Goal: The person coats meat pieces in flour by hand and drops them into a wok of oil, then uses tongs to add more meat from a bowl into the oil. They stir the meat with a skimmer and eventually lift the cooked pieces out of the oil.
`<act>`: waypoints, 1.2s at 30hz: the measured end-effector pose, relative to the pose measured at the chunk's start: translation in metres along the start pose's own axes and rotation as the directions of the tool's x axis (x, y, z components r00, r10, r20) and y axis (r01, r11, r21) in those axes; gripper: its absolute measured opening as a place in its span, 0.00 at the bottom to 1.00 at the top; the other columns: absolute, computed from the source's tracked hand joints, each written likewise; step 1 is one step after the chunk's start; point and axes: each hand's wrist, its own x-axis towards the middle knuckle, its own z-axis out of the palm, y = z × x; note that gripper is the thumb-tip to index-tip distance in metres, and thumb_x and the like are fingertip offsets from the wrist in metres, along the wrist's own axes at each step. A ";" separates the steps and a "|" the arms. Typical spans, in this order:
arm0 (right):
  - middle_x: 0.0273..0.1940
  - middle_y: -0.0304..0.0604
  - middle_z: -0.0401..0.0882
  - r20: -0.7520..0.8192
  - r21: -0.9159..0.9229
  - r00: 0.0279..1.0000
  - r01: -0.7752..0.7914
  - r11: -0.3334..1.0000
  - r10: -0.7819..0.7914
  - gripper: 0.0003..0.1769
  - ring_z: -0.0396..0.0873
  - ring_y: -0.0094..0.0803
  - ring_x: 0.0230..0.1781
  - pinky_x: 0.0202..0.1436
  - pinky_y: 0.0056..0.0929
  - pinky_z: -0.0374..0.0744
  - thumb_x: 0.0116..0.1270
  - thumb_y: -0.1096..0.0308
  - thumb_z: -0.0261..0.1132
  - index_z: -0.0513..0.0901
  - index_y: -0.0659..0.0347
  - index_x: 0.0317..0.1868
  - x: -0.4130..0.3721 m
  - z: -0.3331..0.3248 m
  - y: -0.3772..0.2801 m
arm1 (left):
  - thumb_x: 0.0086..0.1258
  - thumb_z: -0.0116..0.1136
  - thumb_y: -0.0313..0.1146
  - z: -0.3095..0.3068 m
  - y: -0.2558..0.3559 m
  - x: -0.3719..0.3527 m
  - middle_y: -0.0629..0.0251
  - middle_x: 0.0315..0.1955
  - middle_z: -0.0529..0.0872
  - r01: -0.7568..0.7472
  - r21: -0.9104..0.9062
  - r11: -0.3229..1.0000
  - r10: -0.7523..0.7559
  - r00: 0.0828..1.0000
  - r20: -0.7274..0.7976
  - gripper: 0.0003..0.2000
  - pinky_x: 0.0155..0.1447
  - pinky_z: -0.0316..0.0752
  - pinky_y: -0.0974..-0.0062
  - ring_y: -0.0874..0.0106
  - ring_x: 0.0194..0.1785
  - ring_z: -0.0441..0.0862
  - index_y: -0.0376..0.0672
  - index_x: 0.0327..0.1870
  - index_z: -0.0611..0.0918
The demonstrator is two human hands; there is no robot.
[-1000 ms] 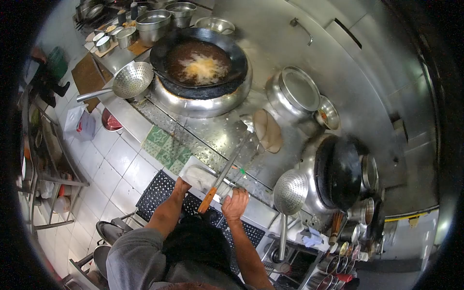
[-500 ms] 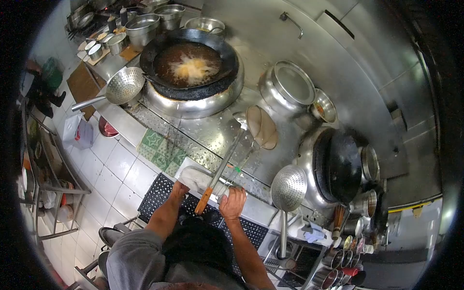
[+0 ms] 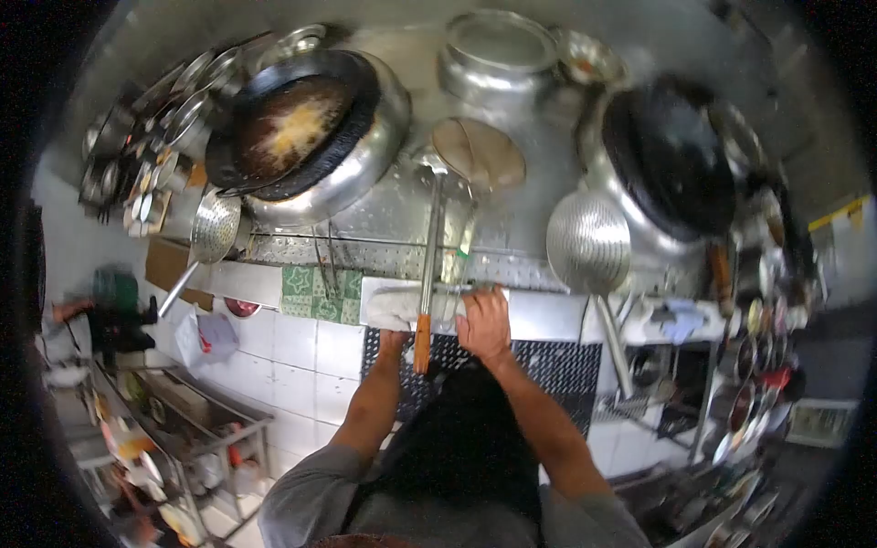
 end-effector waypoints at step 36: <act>0.43 0.53 0.75 -0.051 0.080 0.998 -0.039 0.996 0.043 0.20 0.72 0.49 0.51 0.63 0.54 0.66 0.57 0.57 0.60 0.78 0.65 0.43 0.003 -0.006 0.000 | 0.70 0.52 0.43 -0.032 0.087 -0.003 0.63 0.42 0.81 -0.071 0.600 0.797 -0.060 0.979 0.196 0.17 0.55 0.75 0.65 0.67 0.48 0.79 0.42 0.52 0.77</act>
